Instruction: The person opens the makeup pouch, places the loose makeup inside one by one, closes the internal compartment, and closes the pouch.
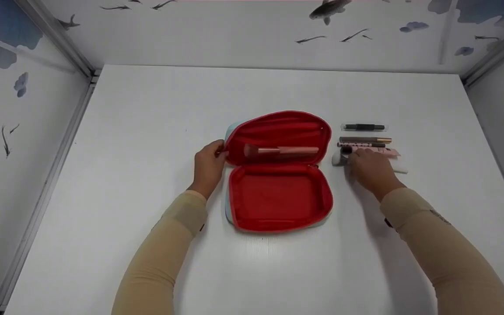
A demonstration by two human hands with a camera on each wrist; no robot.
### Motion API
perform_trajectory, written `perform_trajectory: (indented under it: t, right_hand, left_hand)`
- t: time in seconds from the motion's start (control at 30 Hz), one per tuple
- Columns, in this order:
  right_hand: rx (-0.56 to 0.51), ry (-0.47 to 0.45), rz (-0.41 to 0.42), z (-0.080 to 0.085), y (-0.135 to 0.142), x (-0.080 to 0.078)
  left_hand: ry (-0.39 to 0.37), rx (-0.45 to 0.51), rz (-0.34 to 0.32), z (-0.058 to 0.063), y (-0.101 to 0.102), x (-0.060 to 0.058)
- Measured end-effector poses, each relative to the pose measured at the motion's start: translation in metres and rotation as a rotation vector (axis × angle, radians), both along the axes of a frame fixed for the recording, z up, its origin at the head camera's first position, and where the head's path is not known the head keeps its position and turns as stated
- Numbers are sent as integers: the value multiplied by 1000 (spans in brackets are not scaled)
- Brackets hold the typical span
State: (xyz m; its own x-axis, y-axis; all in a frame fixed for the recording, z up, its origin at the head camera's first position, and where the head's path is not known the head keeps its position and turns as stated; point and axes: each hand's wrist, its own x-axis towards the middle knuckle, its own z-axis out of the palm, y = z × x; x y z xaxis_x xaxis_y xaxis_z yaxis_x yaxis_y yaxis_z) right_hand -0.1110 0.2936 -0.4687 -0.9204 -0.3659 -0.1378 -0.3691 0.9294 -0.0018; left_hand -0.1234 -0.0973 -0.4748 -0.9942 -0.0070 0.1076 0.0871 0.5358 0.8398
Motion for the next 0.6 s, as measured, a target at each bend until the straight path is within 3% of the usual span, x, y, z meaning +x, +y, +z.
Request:
perform_trajectory:
  t: [0.3, 0.6]
  right_hand:
    - [-107, 94, -33, 7, 0, 2]
    - [-169, 163, -149, 21, -3, 8]
  left_hand:
    - [-26, -4, -3, 0, 0, 0]
    - [-14, -14, 1, -1, -1, -1]
